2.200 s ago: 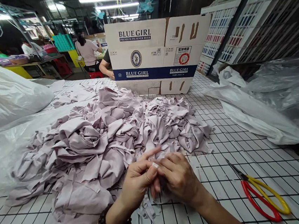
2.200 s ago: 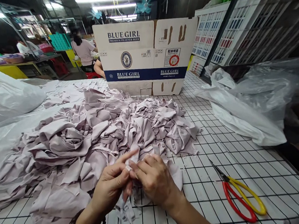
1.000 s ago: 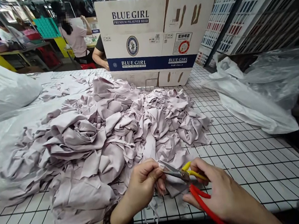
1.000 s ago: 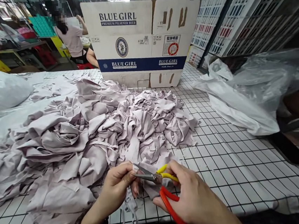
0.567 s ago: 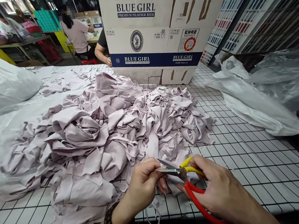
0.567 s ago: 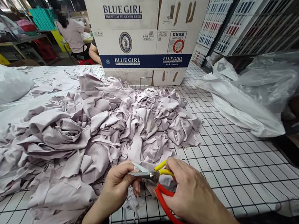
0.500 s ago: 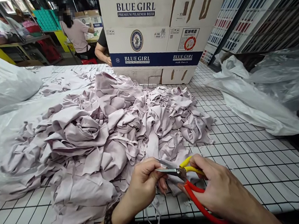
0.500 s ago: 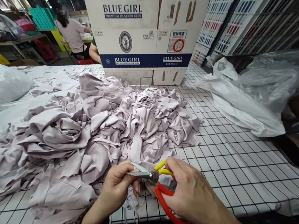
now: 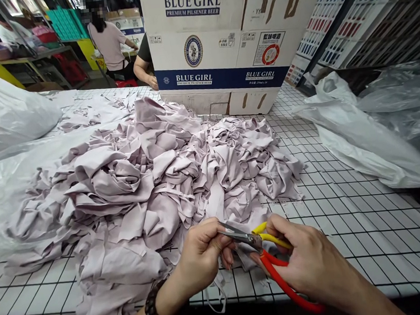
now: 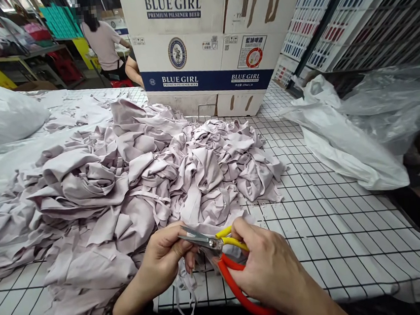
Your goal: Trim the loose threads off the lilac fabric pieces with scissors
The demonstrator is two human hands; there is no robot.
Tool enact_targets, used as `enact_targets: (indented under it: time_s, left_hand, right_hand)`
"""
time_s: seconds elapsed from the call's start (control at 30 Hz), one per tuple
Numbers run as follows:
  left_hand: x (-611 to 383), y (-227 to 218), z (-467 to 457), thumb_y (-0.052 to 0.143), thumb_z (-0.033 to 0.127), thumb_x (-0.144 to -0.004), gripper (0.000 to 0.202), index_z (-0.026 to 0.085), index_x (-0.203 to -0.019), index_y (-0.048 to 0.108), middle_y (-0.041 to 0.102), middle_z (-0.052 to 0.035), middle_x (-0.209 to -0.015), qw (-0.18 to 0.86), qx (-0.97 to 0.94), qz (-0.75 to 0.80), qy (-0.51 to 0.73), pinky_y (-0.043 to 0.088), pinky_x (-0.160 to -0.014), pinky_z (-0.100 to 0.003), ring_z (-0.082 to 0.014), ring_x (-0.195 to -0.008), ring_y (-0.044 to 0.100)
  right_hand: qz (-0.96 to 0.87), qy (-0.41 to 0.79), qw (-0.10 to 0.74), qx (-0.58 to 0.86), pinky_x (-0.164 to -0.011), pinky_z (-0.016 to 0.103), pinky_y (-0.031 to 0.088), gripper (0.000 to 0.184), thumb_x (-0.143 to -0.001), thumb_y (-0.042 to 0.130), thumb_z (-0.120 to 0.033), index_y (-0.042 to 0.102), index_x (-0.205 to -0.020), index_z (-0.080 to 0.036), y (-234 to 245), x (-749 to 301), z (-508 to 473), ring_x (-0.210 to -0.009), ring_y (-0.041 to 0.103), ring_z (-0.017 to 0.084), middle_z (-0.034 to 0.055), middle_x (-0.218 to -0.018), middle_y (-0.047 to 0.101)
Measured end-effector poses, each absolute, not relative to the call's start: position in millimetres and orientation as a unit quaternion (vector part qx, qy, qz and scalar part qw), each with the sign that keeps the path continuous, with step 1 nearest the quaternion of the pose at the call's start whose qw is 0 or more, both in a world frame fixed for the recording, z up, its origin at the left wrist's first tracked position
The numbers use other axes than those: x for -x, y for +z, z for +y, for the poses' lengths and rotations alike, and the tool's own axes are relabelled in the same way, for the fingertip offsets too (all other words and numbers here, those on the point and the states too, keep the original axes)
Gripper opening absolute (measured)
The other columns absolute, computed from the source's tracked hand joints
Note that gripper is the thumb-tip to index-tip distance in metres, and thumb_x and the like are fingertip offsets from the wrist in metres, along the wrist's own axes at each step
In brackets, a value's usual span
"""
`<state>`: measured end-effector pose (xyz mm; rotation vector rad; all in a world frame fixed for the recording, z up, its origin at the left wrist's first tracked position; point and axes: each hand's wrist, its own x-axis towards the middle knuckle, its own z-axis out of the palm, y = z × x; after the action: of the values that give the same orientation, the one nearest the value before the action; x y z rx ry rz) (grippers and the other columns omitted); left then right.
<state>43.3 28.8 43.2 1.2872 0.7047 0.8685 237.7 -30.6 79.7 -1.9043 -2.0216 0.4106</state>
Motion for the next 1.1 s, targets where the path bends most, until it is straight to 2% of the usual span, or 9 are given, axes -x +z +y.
enact_targets:
  time_s: [0.2,0.6,0.77,0.87,0.93,1.0,1.03,1.1]
  left_hand:
    - [-43,44,29,0.063,0.046,-0.086,0.038,0.015,-0.064,0.064,0.055,0.0001,-0.057,0.666,-0.558,0.305,0.389,0.045,-0.041,-0.021,-0.0102,-0.040,0.056]
    - [-40,41,29,0.064,0.043,-0.086,0.035,0.012,-0.072,0.070,0.057,-0.0012,-0.068,0.698,-0.539,0.287,0.373,0.046,-0.040,-0.018,-0.0077,-0.041,0.056]
    - [-40,40,30,0.065,0.044,-0.085,0.035,0.012,-0.073,0.071,0.056,-0.0003,-0.066,0.710,-0.531,0.281,0.368,0.046,-0.040,-0.017,-0.0071,-0.041,0.056]
    - [-40,41,31,0.067,0.046,-0.084,0.036,0.012,-0.071,0.070,0.056,0.0008,-0.059,0.716,-0.521,0.284,0.369,0.045,-0.039,-0.017,-0.0073,-0.040,0.054]
    - [-40,42,32,0.068,0.048,-0.082,0.038,0.012,-0.071,0.069,0.055,0.0016,-0.054,0.725,-0.504,0.288,0.371,0.045,-0.039,-0.018,-0.0078,-0.038,0.053]
    - [-39,42,34,0.070,0.051,-0.079,0.039,0.012,-0.070,0.068,0.055,0.0019,-0.052,0.734,-0.491,0.291,0.369,0.045,-0.039,-0.018,-0.0082,-0.038,0.052]
    - [-39,41,35,0.071,0.052,-0.078,0.040,0.013,-0.070,0.067,0.056,0.0018,-0.052,0.737,-0.487,0.291,0.367,0.045,-0.039,-0.018,-0.0084,-0.038,0.052]
    - [-36,39,37,0.070,0.053,-0.078,0.041,0.013,-0.071,0.066,0.057,0.0011,-0.052,0.743,-0.485,0.291,0.358,0.045,-0.041,-0.019,-0.0093,-0.039,0.053]
  right_hand:
    - [-0.713,0.130,0.166,0.669,-0.041,0.022,0.033,0.041,-0.076,0.065,-0.049,0.032,-0.070,-0.026,75,-238,-31,-0.044,0.046,0.012,-0.0076,-0.053,0.047]
    - [-0.753,0.056,0.197,0.625,-0.040,0.019,0.033,0.035,-0.075,0.064,-0.034,0.030,-0.067,-0.026,78,-241,-30,-0.040,0.041,0.009,-0.0085,-0.051,0.043]
    - [-0.757,0.060,0.233,0.608,-0.036,0.018,0.031,0.036,-0.074,0.064,-0.033,0.029,-0.065,-0.025,72,-239,-26,-0.038,0.037,0.008,-0.0091,-0.049,0.038]
    - [-0.732,0.124,0.270,0.613,-0.035,0.018,0.031,0.036,-0.074,0.066,-0.035,0.032,-0.064,-0.025,63,-247,-29,-0.038,0.037,0.008,-0.0087,-0.049,0.039]
    - [-0.668,0.185,0.308,0.652,-0.036,0.019,0.033,0.036,-0.077,0.065,-0.042,0.036,-0.063,-0.025,55,-266,-35,-0.040,0.042,0.009,-0.0071,-0.051,0.044]
    - [-0.570,0.178,0.320,0.735,-0.041,0.023,0.037,0.037,-0.077,0.062,-0.051,0.039,-0.063,-0.026,47,-298,-45,-0.043,0.047,0.012,-0.0049,-0.052,0.049]
    - [-0.517,0.146,0.300,0.788,-0.043,0.025,0.039,0.039,-0.075,0.062,-0.055,0.039,-0.062,-0.027,44,-318,-50,-0.043,0.049,0.014,-0.0039,-0.052,0.051]
    - [-0.422,0.077,0.207,0.879,-0.047,0.031,0.039,0.040,-0.070,0.065,-0.058,0.040,-0.059,-0.029,38,-358,-60,-0.040,0.048,0.016,-0.0024,-0.049,0.052]
